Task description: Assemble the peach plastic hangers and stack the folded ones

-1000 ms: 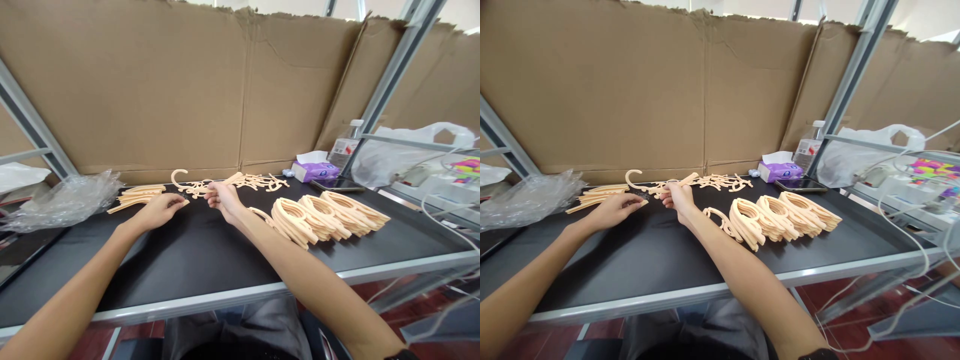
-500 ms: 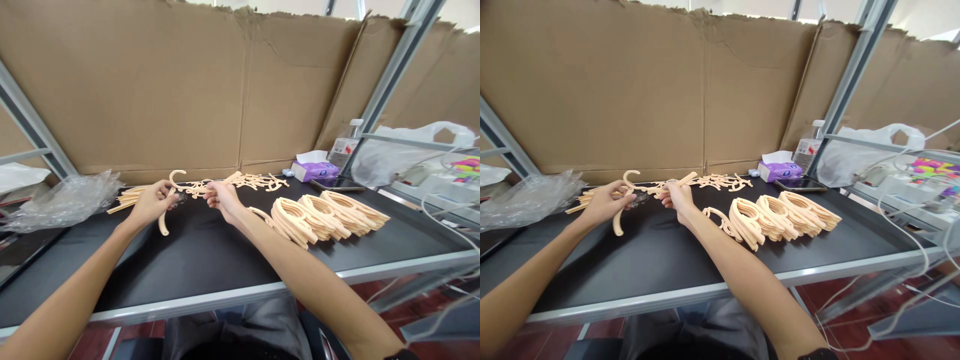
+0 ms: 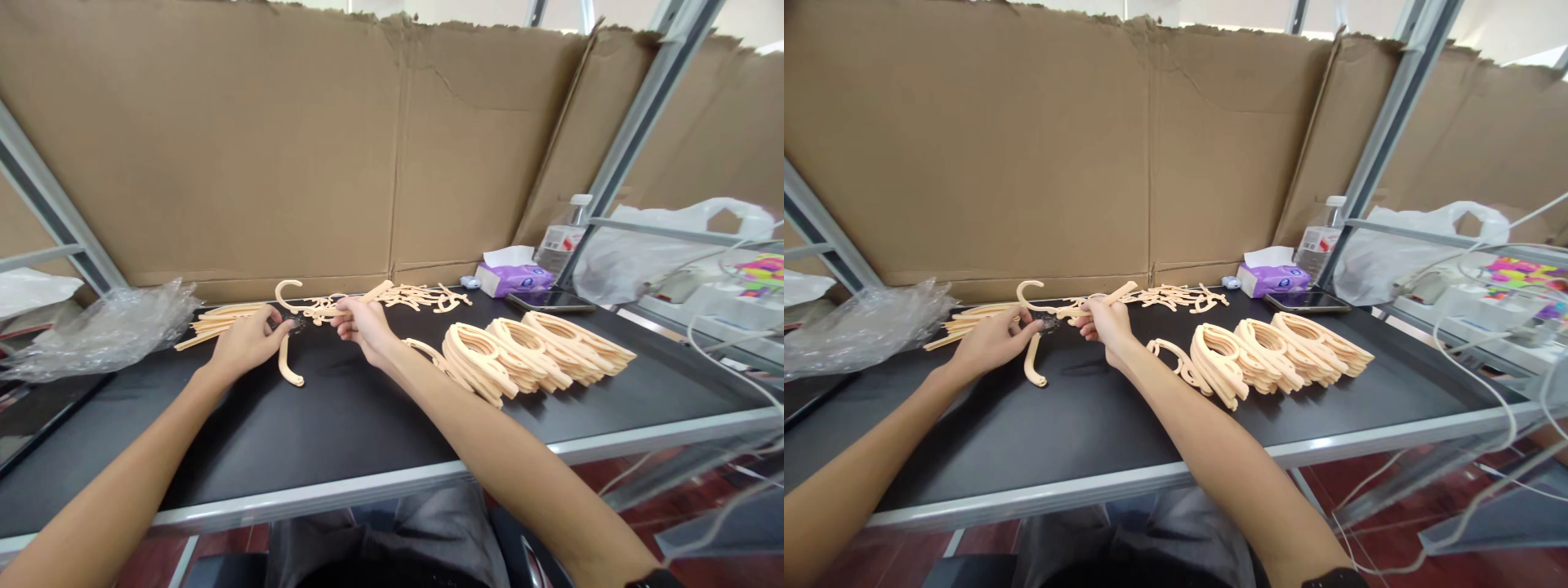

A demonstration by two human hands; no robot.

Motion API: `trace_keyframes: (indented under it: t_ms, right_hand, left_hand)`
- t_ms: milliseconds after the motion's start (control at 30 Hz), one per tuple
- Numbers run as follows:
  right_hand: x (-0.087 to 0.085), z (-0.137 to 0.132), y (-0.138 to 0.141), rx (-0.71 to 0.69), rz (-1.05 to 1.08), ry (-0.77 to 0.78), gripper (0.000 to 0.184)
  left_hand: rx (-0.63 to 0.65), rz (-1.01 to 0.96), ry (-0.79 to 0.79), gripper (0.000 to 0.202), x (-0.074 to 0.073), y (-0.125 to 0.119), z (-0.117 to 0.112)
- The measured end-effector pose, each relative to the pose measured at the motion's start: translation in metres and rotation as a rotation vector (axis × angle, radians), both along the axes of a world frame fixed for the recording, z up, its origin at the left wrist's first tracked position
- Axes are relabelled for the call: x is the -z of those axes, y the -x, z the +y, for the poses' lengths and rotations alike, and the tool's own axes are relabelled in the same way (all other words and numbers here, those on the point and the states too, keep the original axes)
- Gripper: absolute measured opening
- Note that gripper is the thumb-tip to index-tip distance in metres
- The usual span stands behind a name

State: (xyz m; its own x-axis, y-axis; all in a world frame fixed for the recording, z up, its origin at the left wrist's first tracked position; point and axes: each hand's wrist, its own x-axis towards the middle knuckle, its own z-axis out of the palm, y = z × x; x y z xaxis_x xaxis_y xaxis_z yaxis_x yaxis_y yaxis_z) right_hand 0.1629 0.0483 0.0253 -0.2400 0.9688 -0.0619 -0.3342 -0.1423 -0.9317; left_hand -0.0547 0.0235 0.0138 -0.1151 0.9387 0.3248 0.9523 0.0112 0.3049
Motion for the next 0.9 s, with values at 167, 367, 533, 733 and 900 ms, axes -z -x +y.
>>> trace_keyframes:
  t_ms: [167,367,533,733,900]
  right_hand:
    - [0.000,0.000,0.000,0.004,-0.004,-0.007,0.011]
    - [0.000,0.001,0.000,0.012,-0.016,-0.001,0.012]
    - [0.001,0.001,-0.001,0.010,-0.017,-0.004,0.012]
    - [0.001,0.001,0.000,0.010,-0.019,-0.011,0.012]
    - [-0.002,-0.001,-0.002,0.000,0.006,-0.021,0.010]
  left_hand:
    - [0.085,-0.006,0.222,0.051,-0.005,0.006,0.002]
    - [0.224,-0.086,0.386,0.048,-0.012,0.002,-0.002]
    - [0.193,-0.263,0.300,0.030,-0.013,-0.008,-0.004]
    - [0.262,-0.666,0.193,0.030,-0.012,-0.020,-0.005]
    - [0.308,-0.879,0.124,0.026,-0.011,-0.024,-0.006]
